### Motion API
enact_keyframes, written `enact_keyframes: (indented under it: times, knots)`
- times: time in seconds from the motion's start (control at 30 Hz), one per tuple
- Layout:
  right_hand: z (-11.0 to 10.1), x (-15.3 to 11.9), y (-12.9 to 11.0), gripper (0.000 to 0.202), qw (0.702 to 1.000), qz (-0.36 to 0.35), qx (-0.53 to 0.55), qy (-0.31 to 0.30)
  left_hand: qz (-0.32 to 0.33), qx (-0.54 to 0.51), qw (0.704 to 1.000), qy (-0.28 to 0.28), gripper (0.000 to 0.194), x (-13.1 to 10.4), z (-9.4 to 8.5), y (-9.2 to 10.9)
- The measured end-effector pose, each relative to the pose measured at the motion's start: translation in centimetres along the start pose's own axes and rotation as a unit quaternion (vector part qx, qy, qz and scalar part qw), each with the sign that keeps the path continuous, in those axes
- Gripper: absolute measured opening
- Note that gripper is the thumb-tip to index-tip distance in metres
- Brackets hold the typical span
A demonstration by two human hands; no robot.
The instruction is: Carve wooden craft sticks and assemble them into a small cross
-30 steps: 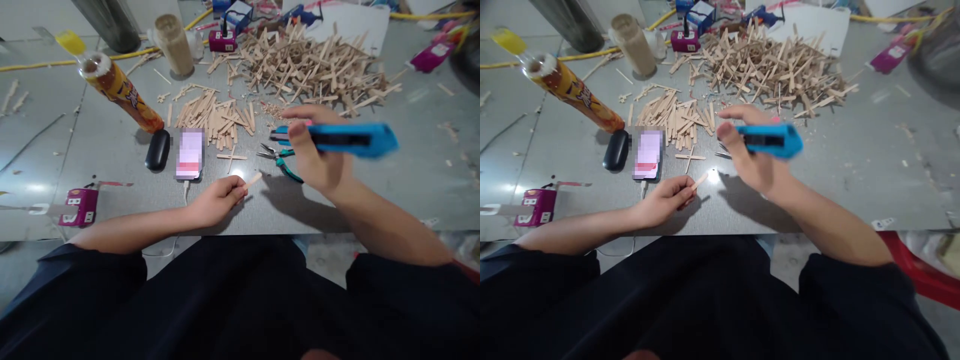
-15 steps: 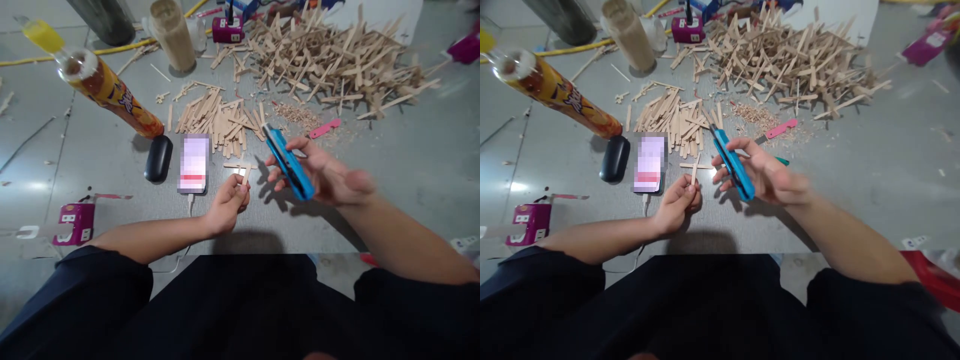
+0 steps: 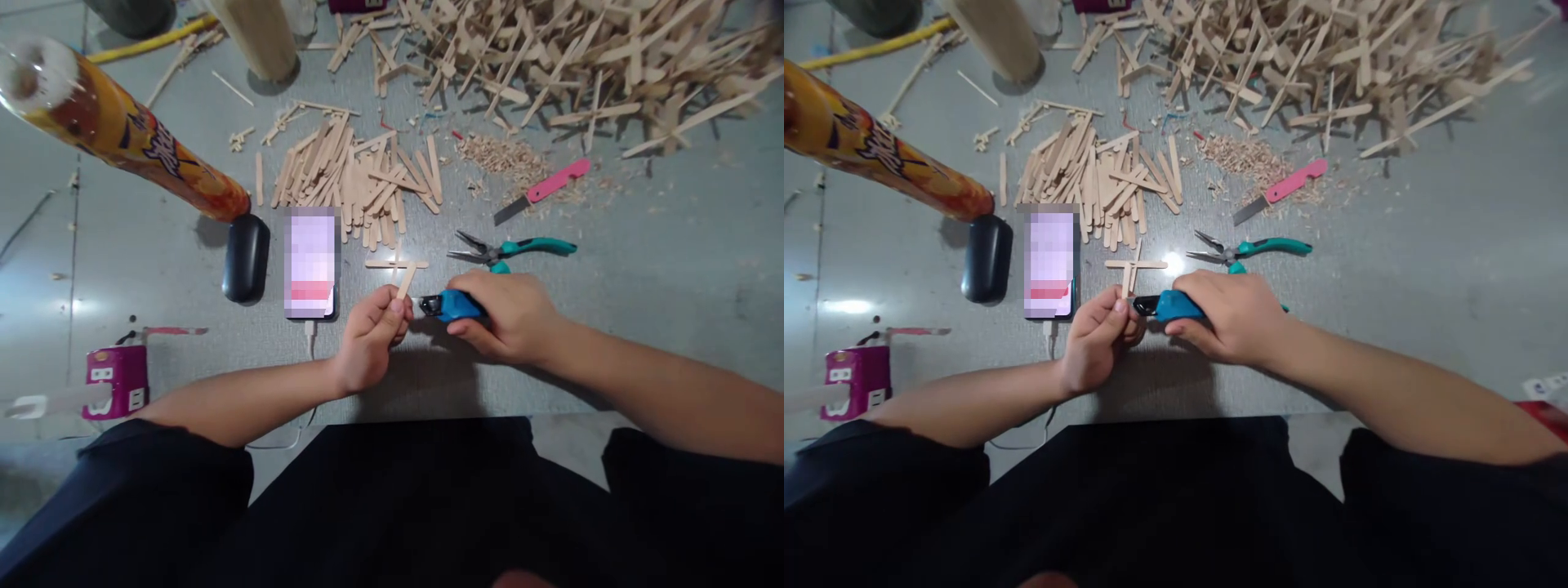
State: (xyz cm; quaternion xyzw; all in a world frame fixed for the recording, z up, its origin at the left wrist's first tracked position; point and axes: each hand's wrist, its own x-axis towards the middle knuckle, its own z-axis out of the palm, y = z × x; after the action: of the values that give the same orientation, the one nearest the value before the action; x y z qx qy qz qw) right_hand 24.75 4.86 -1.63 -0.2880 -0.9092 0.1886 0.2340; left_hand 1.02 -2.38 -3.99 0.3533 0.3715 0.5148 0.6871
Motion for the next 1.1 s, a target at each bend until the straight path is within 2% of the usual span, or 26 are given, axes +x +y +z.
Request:
enact_keyframes:
  times: [0.2,0.47,0.67,0.83,1.1]
  knots:
    - [-0.7,0.4,-0.2,0.069,0.995,-0.030,-0.090,-0.021,0.015,0.064,0.998,0.003,0.041,-0.3,0.1,0.4]
    - [-0.7,0.3,-0.4,0.070,0.992,-0.025,-0.120,-0.033,0.037,0.098,0.994,-0.017,0.040,-0.4,-0.1,0.5]
    - [-0.5,0.0,-0.2,0.068,0.993,-0.008,-0.113,-0.045,0.052,0.125,0.990,-0.026,0.042,-0.3,-0.2,0.6]
    - [-0.3,-0.2,-0.3,0.073,0.993,0.023,-0.083,-0.083,0.060,0.138,0.988,-0.020,0.042,-0.3,-0.2,0.6]
    - [0.4,-0.5,-0.4,0.076,0.992,0.059,-0.040,-0.101,0.073,0.140,0.987,-0.015,0.041,-0.2,0.0,0.2]
